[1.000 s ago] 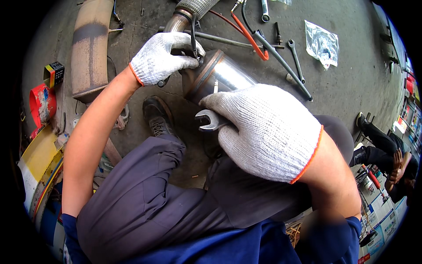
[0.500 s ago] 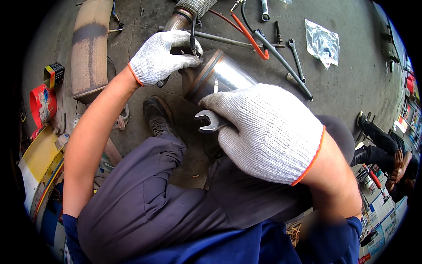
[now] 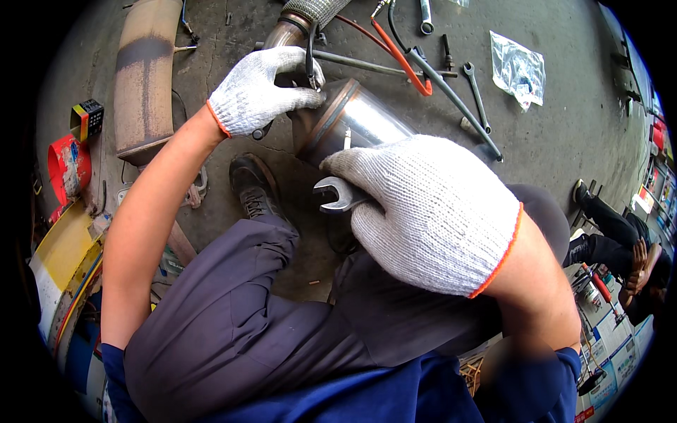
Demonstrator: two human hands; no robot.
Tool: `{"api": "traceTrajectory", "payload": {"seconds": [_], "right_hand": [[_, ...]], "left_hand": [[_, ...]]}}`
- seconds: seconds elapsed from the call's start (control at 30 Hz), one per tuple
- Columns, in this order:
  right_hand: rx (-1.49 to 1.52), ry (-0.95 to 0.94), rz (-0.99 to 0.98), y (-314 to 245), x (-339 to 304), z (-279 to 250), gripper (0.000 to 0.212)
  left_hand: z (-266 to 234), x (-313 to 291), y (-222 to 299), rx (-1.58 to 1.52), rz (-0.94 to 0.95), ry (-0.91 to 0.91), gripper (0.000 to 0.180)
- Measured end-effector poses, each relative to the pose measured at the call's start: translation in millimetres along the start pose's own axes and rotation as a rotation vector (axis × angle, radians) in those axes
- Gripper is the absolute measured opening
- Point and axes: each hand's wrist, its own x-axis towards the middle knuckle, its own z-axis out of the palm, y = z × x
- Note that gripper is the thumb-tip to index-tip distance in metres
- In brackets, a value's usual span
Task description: The person sits on the floor and uses a wrench to tighten a bolt on a metallic exhaust pipe. They repeatedly adjust the pipe and reposition the wrench to secure the connection.
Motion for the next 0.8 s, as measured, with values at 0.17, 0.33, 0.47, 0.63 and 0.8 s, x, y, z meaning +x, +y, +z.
{"api": "traceTrajectory", "payload": {"seconds": [0.17, 0.33, 0.47, 0.63, 0.8], "right_hand": [[-0.017, 0.004, -0.003, -2, 0, -1, 0.043], [-0.013, -0.012, 0.013, -2, 0, -1, 0.043], [-0.019, 0.003, -0.002, -1, 0, 0, 0.042], [-0.002, -0.003, 0.0, -2, 0, -2, 0.04], [0.006, 0.024, -0.014, 1, -2, 0, 0.039]], "left_hand": [[-1, -1, -7, -0.134, 0.076, -0.048, 0.026], [-2, -2, 8, 0.102, -0.028, 0.038, 0.025], [-1, 0, 6, -0.008, -0.051, -0.002, 0.025], [0, 3, 5, -0.048, -0.055, -0.036, 0.026], [3, 0, 2, 0.098, 0.017, 0.043, 0.025]]}}
